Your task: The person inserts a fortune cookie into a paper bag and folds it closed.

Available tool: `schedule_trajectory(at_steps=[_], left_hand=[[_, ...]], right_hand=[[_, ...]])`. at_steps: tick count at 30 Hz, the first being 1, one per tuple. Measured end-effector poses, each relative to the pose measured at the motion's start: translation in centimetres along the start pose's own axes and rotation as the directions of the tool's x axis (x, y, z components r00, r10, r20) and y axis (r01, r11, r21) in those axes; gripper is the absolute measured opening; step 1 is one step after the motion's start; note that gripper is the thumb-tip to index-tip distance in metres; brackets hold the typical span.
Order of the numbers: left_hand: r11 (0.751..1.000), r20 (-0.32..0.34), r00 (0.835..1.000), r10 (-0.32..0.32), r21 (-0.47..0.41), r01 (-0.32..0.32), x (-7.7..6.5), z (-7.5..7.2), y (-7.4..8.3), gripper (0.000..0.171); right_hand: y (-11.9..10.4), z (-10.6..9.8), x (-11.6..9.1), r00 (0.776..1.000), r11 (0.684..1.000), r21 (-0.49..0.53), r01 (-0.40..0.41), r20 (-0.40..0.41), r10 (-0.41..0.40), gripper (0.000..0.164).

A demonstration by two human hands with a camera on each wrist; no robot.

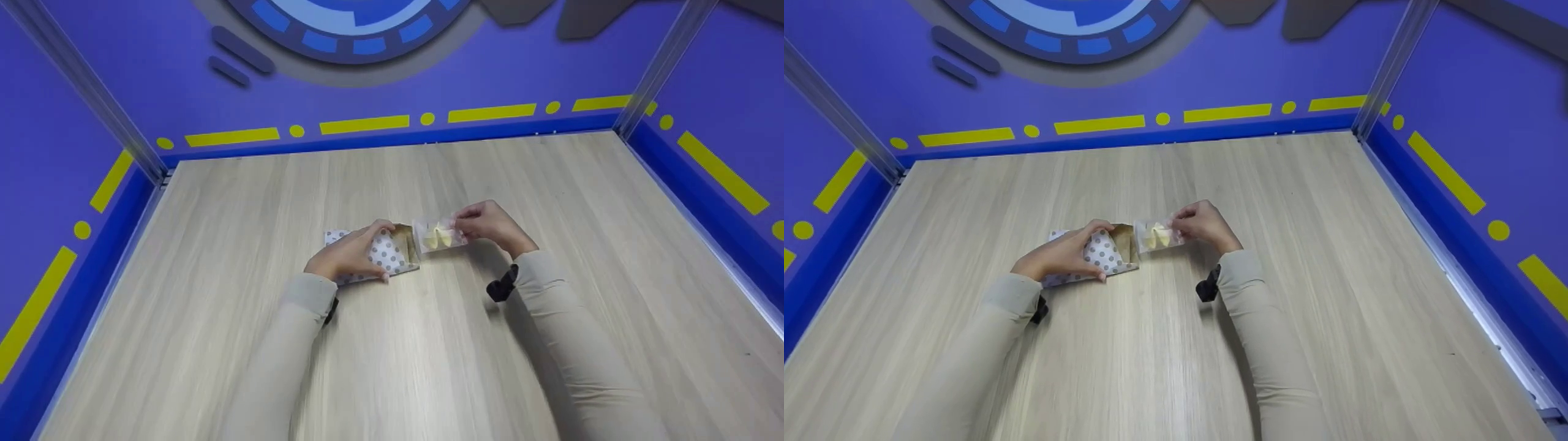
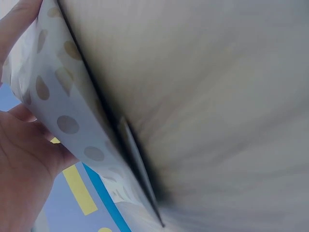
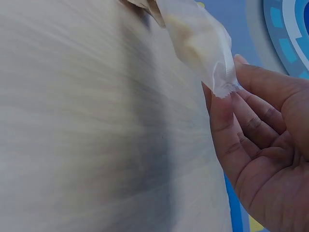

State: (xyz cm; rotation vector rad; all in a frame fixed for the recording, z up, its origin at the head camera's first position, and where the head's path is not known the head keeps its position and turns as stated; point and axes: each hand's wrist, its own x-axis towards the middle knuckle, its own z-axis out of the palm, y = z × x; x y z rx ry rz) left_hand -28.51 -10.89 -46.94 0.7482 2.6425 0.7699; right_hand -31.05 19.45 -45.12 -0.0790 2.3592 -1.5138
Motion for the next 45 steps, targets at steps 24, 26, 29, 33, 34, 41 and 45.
schedule_trajectory(at_steps=[24, 26, 29, 33, 34, 41, 45], left_hand=[[1.0, 0.0, 1.0, 0.004, 0.009, -0.004, 0.2, 0.0, 0.1, 0.091], [1.0, 0.0, 1.0, 0.012, 0.008, -0.012, 0.2, 0.0, 0.1, 0.09], [1.0, 0.006, 1.0, 0.02, 0.01, -0.02, 0.1, -0.1, 0.1, 0.09], [1.0, 0.02, 1.0, 0.013, -0.008, -0.013, 0.1, -0.1, 0.1, 0.088], [1.0, 0.024, 1.0, 0.009, -0.013, -0.008, 0.1, -0.2, 0.1, 0.088], [1.0, 0.053, 0.999, -0.013, -0.026, 0.014, 0.0, -0.4, 0.3, 0.077], [1.0, 0.055, 0.998, -0.006, -0.02, 0.007, 0.0, -0.5, 0.4, 0.071]], right_hand=[[-0.6, 3.0, 0.8, 0.999, 0.995, -0.098, 0.031, 0.028, -0.028, 0.026], [-0.6, 3.1, 0.9, 0.999, 0.995, -0.092, 0.028, 0.042, -0.025, 0.026], [-0.6, 3.3, 0.9, 0.998, 0.997, -0.067, 0.033, 0.064, -0.029, 0.027], [-0.6, 3.6, 0.9, 0.995, 0.999, -0.018, 0.038, 0.095, -0.036, 0.028], [-0.6, 3.7, 0.9, 0.994, 0.999, -0.008, 0.039, 0.101, -0.038, 0.028], [-1.0, 4.3, 0.9, 0.993, 0.999, 0.013, 0.03, 0.115, -0.031, 0.028], [-0.9, 4.8, 1.3, 0.994, 1.0, 0.001, 0.009, 0.106, -0.009, 0.027]])
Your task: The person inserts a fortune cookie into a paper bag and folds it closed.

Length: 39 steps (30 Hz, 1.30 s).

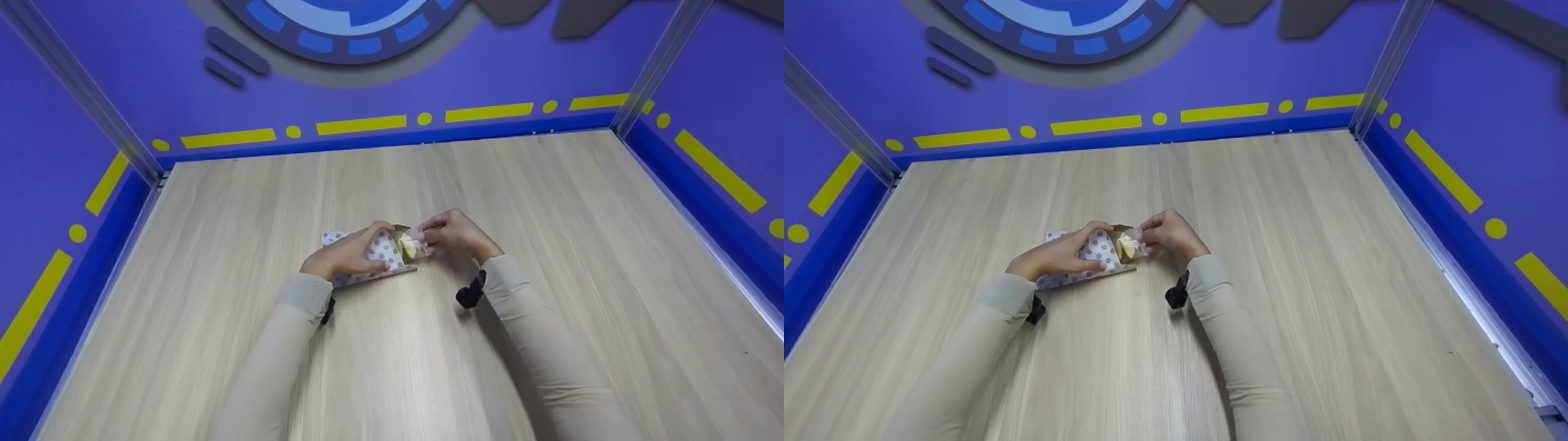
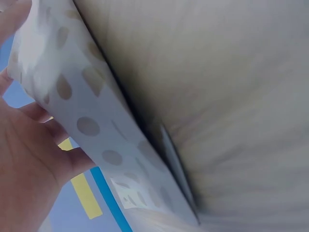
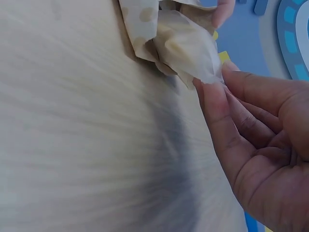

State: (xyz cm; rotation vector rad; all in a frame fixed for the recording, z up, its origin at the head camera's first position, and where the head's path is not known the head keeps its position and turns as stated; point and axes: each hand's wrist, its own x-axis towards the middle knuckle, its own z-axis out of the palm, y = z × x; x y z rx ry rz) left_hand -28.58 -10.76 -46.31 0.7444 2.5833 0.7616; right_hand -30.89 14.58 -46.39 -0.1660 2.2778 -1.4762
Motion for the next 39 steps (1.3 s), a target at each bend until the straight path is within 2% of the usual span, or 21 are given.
schedule_trajectory(at_steps=[10, 22, 31, 39], left_hand=[[0.999, -0.003, 1.0, -0.024, 0.031, 0.024, -0.1, 0.1, 0.0, 0.079], [0.999, 0.014, 1.0, -0.022, 0.027, 0.022, -0.2, -0.4, -0.4, 0.088], [0.999, -0.007, 1.0, 0.008, 0.039, -0.007, -0.1, -0.1, -0.5, 0.089], [1.0, -0.007, 1.0, 0.027, -0.007, -0.027, -0.1, 0.1, -0.4, 0.093]], right_hand=[[-0.3, 0.8, 0.1, 1.0, 0.999, 0.053, 0.005, -0.002, -0.005, 0.027], [-0.4, 1.4, 0.3, 1.0, 0.997, 0.079, 0.002, -0.031, 0.001, 0.027], [-0.5, 2.2, 0.6, 0.999, 0.989, 0.15, 0.007, -0.04, -0.001, 0.026], [-0.6, 2.8, 0.9, 0.999, 0.985, 0.172, 0.003, -0.034, 0.003, 0.025]])
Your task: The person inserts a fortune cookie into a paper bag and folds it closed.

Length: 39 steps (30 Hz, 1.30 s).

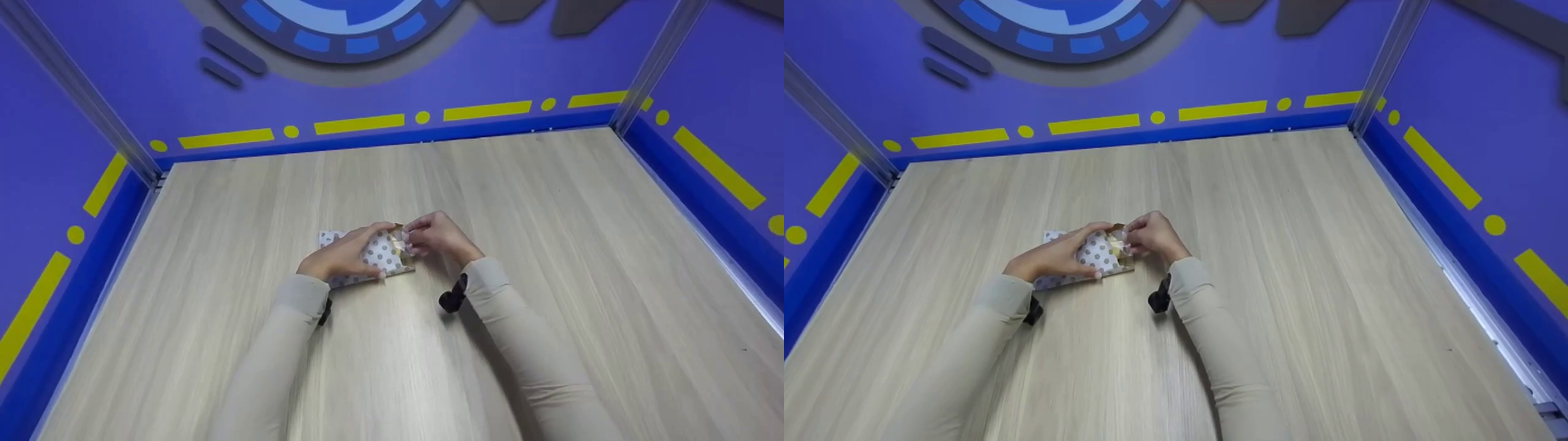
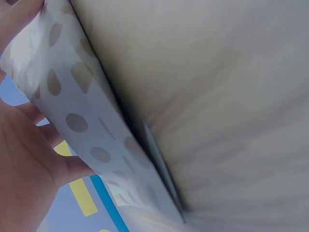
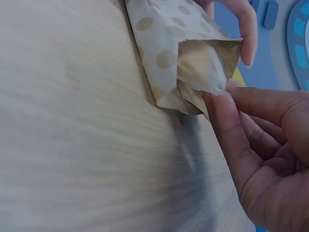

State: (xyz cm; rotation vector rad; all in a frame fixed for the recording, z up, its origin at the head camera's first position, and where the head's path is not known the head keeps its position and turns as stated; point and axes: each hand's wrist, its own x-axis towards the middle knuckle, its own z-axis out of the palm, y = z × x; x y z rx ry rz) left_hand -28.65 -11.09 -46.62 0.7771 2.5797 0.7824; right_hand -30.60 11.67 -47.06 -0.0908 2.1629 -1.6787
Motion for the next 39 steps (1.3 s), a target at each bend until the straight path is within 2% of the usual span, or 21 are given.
schedule_trajectory(at_steps=[10, 18, 27, 32, 39], left_hand=[[0.999, 0.013, 1.0, -0.017, -0.04, 0.017, 0.0, 0.2, 0.1, 0.095], [0.998, 0.015, 1.0, -0.024, -0.064, 0.025, 0.0, 0.1, 0.2, 0.095], [0.994, 0.006, 1.0, -0.004, -0.108, 0.005, -0.1, 0.0, 0.2, 0.089], [0.997, -0.005, 1.0, -0.016, -0.072, 0.016, 0.0, 0.1, 0.1, 0.083], [0.999, -0.014, 1.0, -0.02, -0.027, 0.02, -0.1, 0.1, 0.0, 0.088]], right_hand=[[0.0, 1.0, 0.4, 1.0, 1.0, 0.017, -0.02, -0.024, 0.02, 0.024], [0.1, 1.8, 0.5, 0.999, 0.997, 0.076, -0.022, -0.028, 0.024, 0.023], [0.0, 2.0, 0.4, 1.0, 0.997, 0.08, -0.018, -0.021, 0.02, 0.026], [0.4, 1.5, 0.2, 1.0, 0.993, 0.11, -0.031, 0.001, 0.031, 0.03], [0.7, 0.8, 0.1, 1.0, 0.989, 0.145, -0.022, 0.021, 0.019, 0.032]])
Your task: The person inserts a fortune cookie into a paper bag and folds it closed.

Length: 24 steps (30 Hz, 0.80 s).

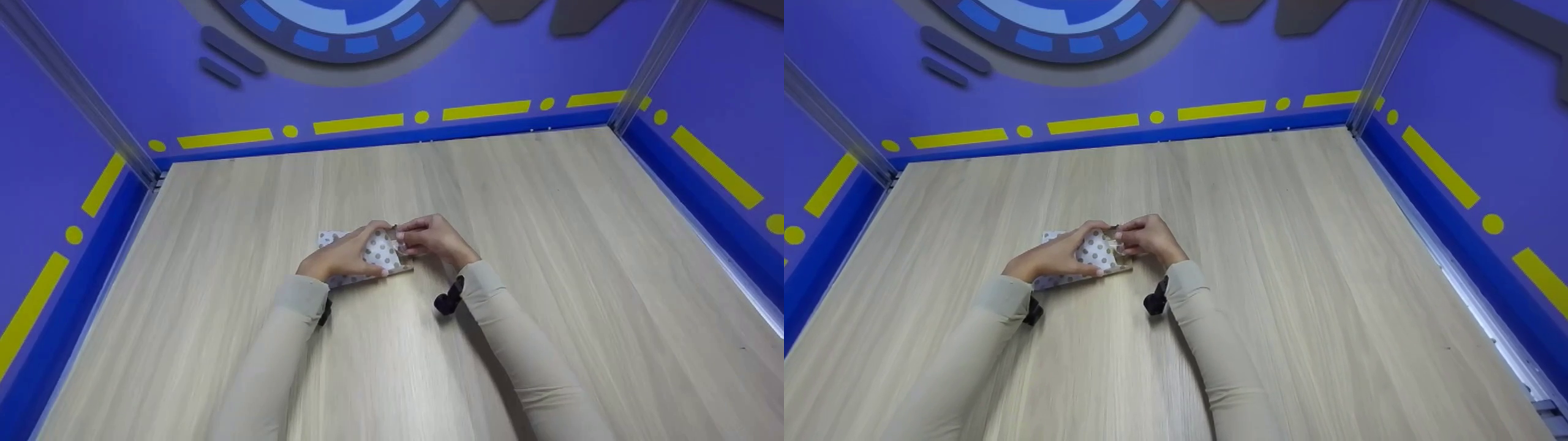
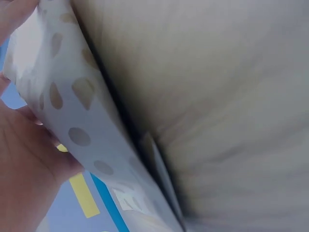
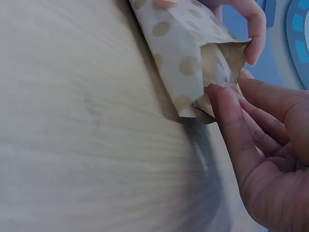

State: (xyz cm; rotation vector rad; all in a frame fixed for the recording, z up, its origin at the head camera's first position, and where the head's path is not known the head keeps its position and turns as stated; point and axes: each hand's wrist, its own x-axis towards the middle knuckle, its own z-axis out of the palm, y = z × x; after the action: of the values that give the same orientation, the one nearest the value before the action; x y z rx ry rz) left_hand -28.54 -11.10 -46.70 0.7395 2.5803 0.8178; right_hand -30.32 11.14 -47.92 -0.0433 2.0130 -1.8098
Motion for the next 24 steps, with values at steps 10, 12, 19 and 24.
schedule_trajectory(at_steps=[10, 12, 19, 24], left_hand=[[1.0, 0.001, 1.0, 0.013, 0.006, -0.013, 0.0, 0.0, 0.0, 0.094], [1.0, 0.002, 1.0, 0.005, 0.008, -0.005, 0.0, 0.0, 0.0, 0.094], [1.0, -0.01, 1.0, -0.018, -0.023, 0.017, 0.0, 0.3, 0.3, 0.101], [0.995, -0.015, 0.999, -0.051, -0.083, 0.049, -0.2, 0.6, 0.5, 0.111]], right_hand=[[-0.2, 0.4, -0.1, 0.999, 0.999, -0.031, -0.042, -0.032, 0.041, 0.028], [-0.2, 0.5, -0.1, 0.998, 0.999, -0.03, -0.041, -0.039, 0.04, 0.028], [-0.3, 1.2, 0.1, 0.998, 0.999, -0.014, -0.042, -0.051, 0.041, 0.028], [-0.1, 1.5, 0.2, 0.998, 0.999, 0.029, -0.044, -0.047, 0.046, 0.029]])
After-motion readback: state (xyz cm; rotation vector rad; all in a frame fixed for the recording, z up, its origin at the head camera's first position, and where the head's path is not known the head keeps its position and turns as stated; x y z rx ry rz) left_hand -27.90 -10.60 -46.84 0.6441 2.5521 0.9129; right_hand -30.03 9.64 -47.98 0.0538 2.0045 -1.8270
